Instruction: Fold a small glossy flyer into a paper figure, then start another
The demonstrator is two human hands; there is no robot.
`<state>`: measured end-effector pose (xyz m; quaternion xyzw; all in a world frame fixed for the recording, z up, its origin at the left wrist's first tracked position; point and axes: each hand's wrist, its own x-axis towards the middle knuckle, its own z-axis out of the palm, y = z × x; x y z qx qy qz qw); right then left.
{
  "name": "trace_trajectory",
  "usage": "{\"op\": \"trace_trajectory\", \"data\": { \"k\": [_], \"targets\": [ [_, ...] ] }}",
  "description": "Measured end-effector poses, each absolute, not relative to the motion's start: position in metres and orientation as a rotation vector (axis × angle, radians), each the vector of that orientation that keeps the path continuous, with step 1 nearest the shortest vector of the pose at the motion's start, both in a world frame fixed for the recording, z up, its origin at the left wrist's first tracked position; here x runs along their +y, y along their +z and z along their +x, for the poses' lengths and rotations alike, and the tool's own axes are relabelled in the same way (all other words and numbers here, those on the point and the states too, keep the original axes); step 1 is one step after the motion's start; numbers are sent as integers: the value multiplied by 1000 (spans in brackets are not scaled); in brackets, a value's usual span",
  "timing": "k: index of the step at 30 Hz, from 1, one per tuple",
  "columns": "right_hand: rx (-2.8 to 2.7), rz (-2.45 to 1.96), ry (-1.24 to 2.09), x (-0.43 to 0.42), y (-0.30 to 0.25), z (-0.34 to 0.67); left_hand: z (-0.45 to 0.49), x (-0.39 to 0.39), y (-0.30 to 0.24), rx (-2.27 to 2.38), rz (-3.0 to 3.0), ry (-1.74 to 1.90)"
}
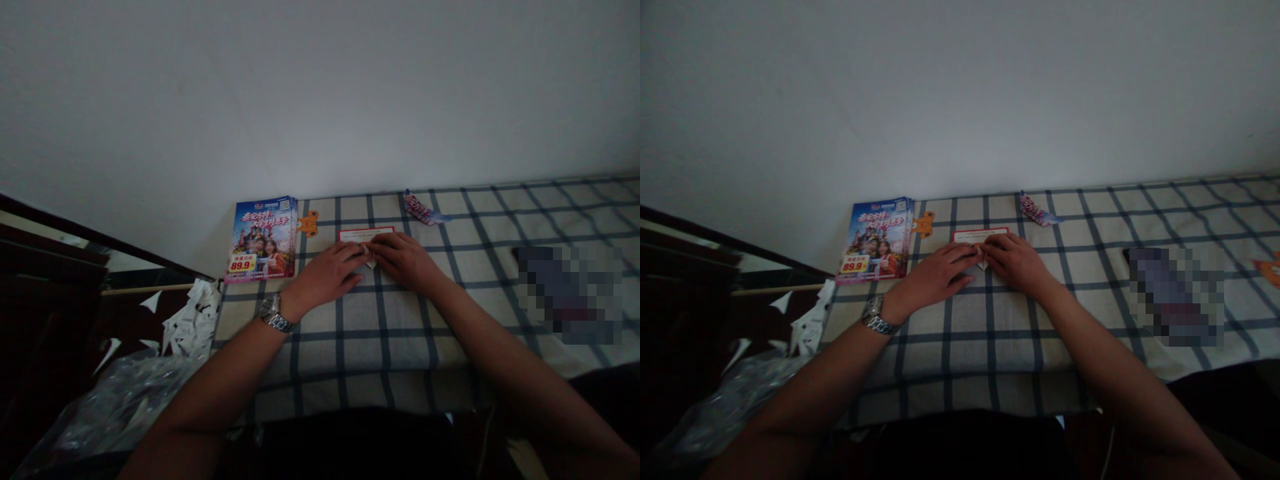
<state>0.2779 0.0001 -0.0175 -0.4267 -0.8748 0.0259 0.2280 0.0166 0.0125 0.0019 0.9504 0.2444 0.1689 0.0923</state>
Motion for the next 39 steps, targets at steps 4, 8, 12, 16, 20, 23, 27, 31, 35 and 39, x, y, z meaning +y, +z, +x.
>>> {"op": "trace_trajectory", "data": {
  "k": [4, 8, 12, 16, 20, 23, 27, 31, 35, 39],
  "targets": [
    [-2408, -1155, 96, 1, -18, 278, 10, 15, 6, 646, 2796, 498],
    [-2413, -1171, 98, 1, -20, 279, 8, 15, 7, 639, 2798, 471],
    [-2415, -1173, 90, 1, -21, 279, 8, 15, 6, 646, 2825, 436],
    [-2420, -1170, 88, 1, -20, 278, 7, 14, 6, 644, 2838, 442],
    [-2405, -1167, 91, -1, -17, 276, 6, 14, 5, 641, 2852, 439],
    [-2403, -1169, 92, -1, -16, 276, 7, 14, 5, 644, 2863, 431],
    [-2409, -1163, 100, 0, -18, 277, 7, 13, 4, 650, 2857, 442],
    [-2405, -1159, 110, 1, -19, 278, 7, 12, 4, 654, 2846, 453],
    [-2408, -1166, 91, 0, -18, 278, 7, 13, 3, 654, 2837, 453],
    [-2407, -1167, 93, 0, -18, 277, 5, 14, 4, 632, 2808, 441]
  ]
}}
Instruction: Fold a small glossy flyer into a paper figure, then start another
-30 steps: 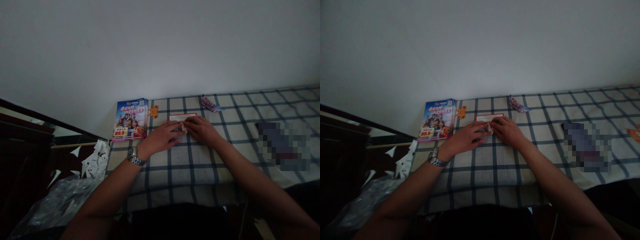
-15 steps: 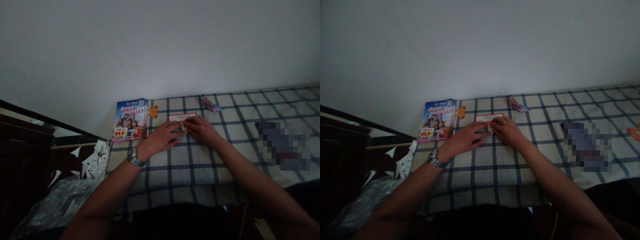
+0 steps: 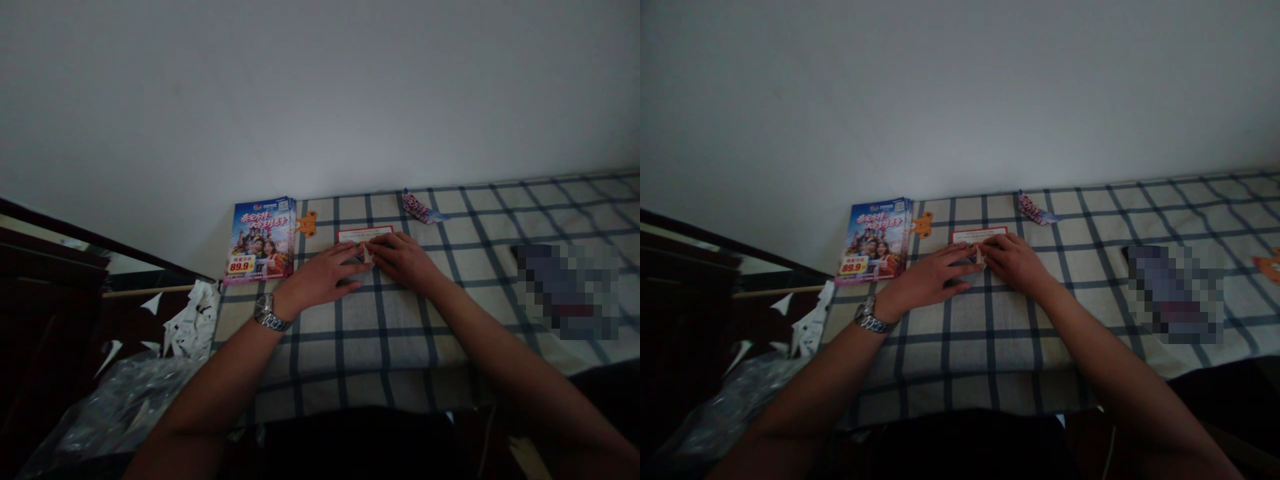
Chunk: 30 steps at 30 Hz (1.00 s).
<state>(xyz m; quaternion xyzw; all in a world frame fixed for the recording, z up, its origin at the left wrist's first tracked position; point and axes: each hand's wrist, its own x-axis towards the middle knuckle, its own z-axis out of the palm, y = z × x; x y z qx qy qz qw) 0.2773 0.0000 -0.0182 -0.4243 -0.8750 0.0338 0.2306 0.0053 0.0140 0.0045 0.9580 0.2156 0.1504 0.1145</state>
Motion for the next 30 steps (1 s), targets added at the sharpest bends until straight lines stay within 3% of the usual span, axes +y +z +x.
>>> {"op": "trace_trajectory", "data": {
  "k": [30],
  "targets": [
    [-2413, -1163, 62, 1, -20, 278, 2, 13, 7, 645, 2821, 382]
  ]
}}
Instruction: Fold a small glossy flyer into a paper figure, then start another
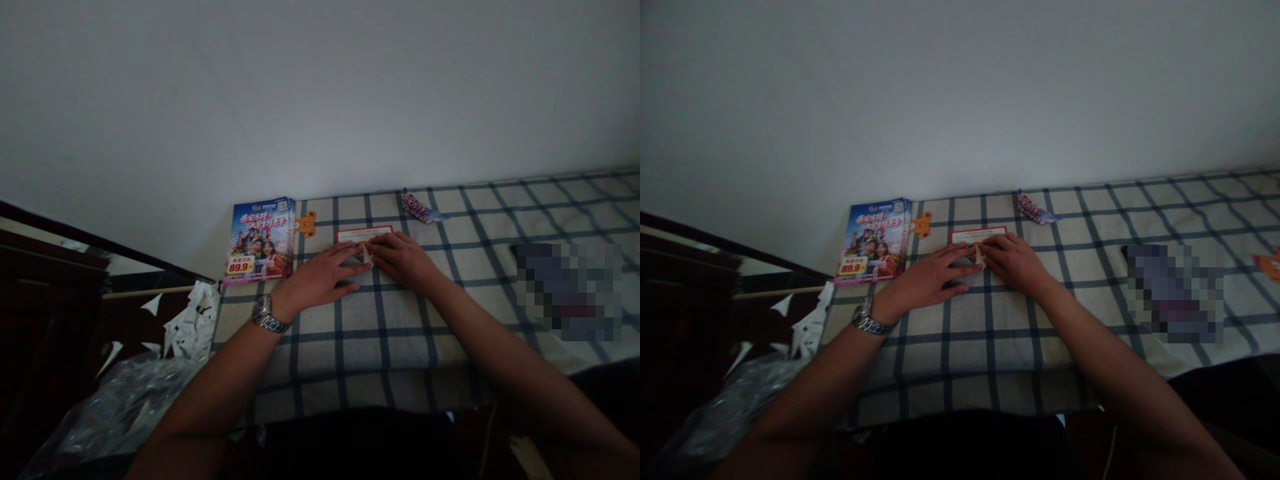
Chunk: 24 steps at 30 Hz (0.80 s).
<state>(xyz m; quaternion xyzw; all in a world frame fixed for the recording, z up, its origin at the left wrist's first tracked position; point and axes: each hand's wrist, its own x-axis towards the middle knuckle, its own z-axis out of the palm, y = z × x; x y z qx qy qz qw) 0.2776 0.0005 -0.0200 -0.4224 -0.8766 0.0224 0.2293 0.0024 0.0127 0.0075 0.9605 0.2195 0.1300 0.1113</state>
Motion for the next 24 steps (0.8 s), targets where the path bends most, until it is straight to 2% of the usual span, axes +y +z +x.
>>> {"op": "trace_trajectory", "data": {
  "k": [24],
  "targets": [
    [-2391, -1130, 100, 2, -21, 278, 2, 15, 5, 649, 2795, 386]
  ]
}}
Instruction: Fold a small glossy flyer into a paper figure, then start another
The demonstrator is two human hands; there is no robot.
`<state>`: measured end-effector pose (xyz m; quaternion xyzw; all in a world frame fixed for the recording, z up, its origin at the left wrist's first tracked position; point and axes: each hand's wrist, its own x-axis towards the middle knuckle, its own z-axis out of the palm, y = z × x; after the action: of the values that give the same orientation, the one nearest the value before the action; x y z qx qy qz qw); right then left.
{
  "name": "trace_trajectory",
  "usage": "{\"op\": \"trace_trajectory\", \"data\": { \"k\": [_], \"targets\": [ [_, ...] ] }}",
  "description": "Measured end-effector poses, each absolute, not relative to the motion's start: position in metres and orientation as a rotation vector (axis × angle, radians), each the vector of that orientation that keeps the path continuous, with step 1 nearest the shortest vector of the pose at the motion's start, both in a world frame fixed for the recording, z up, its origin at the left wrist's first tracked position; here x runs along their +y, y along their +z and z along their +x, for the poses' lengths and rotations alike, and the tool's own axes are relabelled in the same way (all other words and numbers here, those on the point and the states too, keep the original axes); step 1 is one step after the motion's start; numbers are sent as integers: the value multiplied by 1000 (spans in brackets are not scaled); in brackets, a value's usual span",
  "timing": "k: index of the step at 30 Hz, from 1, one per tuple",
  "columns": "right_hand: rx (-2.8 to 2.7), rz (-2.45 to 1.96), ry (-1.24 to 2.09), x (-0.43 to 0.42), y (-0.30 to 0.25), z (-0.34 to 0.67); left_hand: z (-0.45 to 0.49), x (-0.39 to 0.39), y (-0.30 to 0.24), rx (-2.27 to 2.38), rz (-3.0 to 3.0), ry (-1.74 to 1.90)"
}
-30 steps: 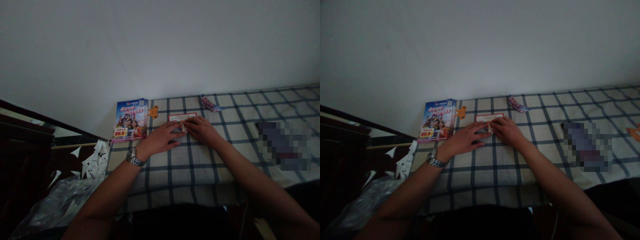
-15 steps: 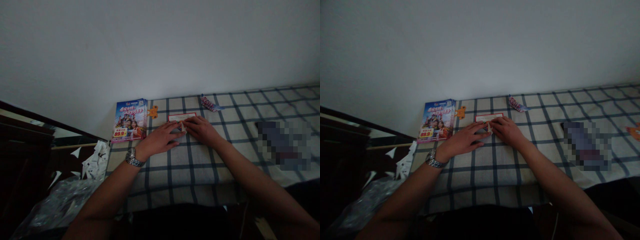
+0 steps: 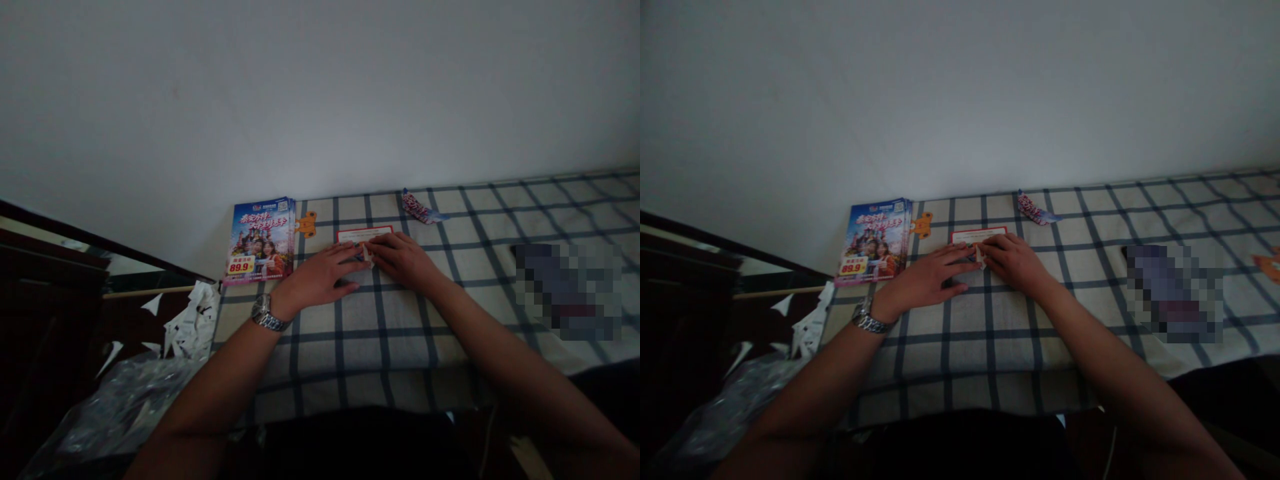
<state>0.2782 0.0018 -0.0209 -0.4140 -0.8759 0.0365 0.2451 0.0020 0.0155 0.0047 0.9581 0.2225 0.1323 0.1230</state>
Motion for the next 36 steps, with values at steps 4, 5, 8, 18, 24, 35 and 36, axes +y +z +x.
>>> {"op": "trace_trajectory", "data": {
  "k": [4, 5, 8, 18, 24, 35, 36],
  "targets": [
    [-2387, -1118, 102, 2, -22, 279, 1, 17, 5, 658, 2784, 372],
    [-2386, -1118, 100, 3, -22, 279, 1, 17, 5, 660, 2785, 371],
    [-2394, -1123, 91, 3, -22, 279, 1, 17, 5, 661, 2798, 353],
    [-2400, -1148, 82, 1, -19, 277, 2, 15, 7, 697, 2807, 316],
    [-2389, -1151, 106, 1, -18, 277, 3, 14, 8, 701, 2807, 324],
    [-2384, -1147, 132, 2, -22, 279, 2, 12, 7, 681, 2825, 342],
    [-2384, -1148, 129, 2, -22, 278, 2, 12, 6, 679, 2829, 334]
  ]
}}
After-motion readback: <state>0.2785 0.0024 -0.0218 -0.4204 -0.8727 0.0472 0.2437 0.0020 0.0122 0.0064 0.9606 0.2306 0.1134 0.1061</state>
